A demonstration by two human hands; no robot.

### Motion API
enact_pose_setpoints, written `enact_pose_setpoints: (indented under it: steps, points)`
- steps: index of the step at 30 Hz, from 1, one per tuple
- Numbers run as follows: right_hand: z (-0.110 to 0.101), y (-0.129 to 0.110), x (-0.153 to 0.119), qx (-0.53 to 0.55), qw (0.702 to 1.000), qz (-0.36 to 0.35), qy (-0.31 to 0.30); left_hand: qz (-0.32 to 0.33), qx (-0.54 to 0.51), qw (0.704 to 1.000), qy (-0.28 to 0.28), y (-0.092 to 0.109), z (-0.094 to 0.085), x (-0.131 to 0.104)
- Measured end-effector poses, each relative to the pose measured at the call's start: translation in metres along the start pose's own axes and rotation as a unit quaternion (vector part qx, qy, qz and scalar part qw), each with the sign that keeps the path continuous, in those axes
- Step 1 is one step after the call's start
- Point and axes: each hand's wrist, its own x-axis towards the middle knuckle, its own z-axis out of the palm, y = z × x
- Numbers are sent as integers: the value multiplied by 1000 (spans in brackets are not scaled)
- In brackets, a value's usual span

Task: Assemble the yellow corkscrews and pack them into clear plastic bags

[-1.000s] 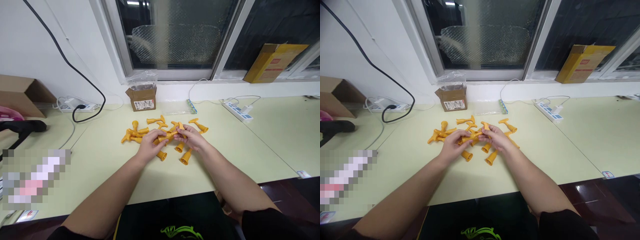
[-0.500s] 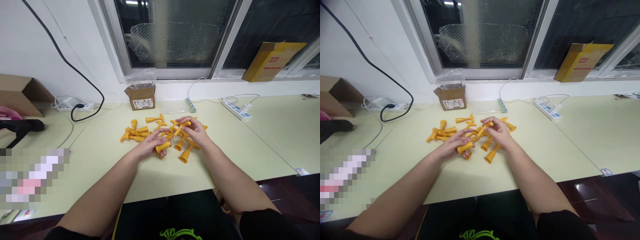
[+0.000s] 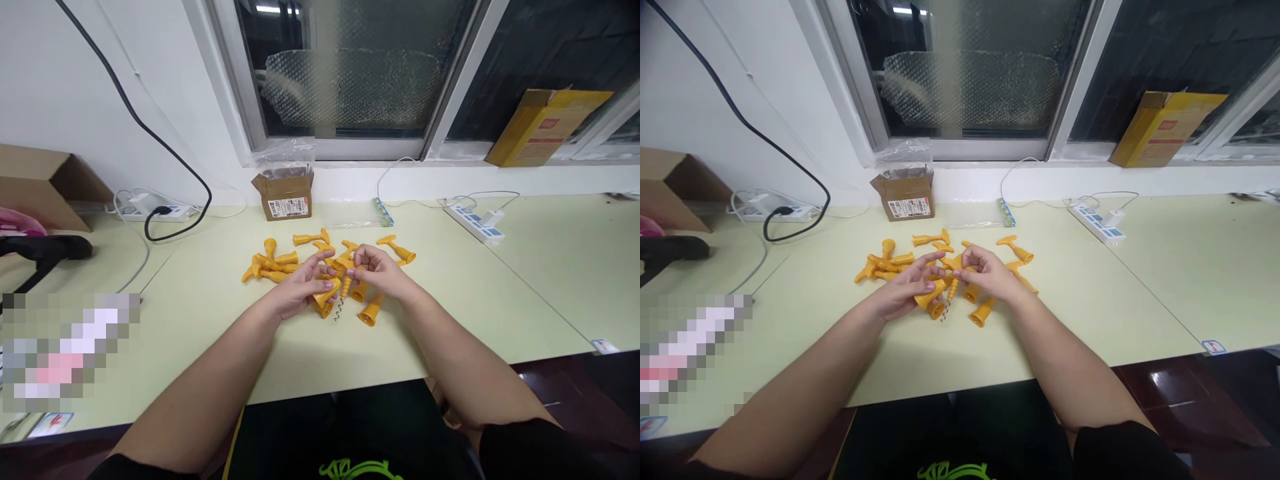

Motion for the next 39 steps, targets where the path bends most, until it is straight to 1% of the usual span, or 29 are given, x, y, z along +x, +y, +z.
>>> enact_pose_setpoints:
  steps: [3,6,8,10,13,15,16,19,23,25,29,32,34,35,37,39]
  points:
    - [9,0,0,8,1000,-10,-24,-20,9,999,-30,-2,3,-1]
    - [16,-2,-1,11,999,-23,-25,-48,14,997,-53,-6,5,-1]
    - [17,-4,-2,-9,999,-46,-22,-66,13,997,-43,-7,6,0]
    - [16,-6,-4,-54,995,-84,-20,-73,-6,997,-9,-7,6,0]
    - [13,-7,-6,-168,975,-140,-33,-42,-24,998,44,-4,9,1]
    - [14,-5,-7,-225,962,-147,-53,-7,-12,998,65,-3,11,2]
    - [15,-4,-7,-236,959,-140,-64,7,-6,997,76,-3,12,2]
    - [20,-3,-8,-230,964,-109,-81,28,-2,993,114,-6,13,3]
    - [27,-5,-9,-207,971,-99,-63,66,22,986,149,-10,15,3]
    - [29,-6,-9,-187,976,-96,-64,81,37,983,161,-10,17,3]
    - [28,-4,-9,-139,983,-101,-70,108,68,980,156,-6,21,2]
    - [25,-3,-9,-117,986,-103,-52,125,123,973,150,-1,17,2]
    - [21,-4,-9,-94,990,-96,-31,125,170,960,185,4,11,3]
    - [18,-5,-9,-81,992,-94,-20,126,193,949,214,7,6,4]
    - [9,-7,-8,-54,994,-98,11,150,230,916,291,15,-7,5]
    - [-3,-10,-5,-40,990,-112,74,178,240,893,337,24,-24,4]
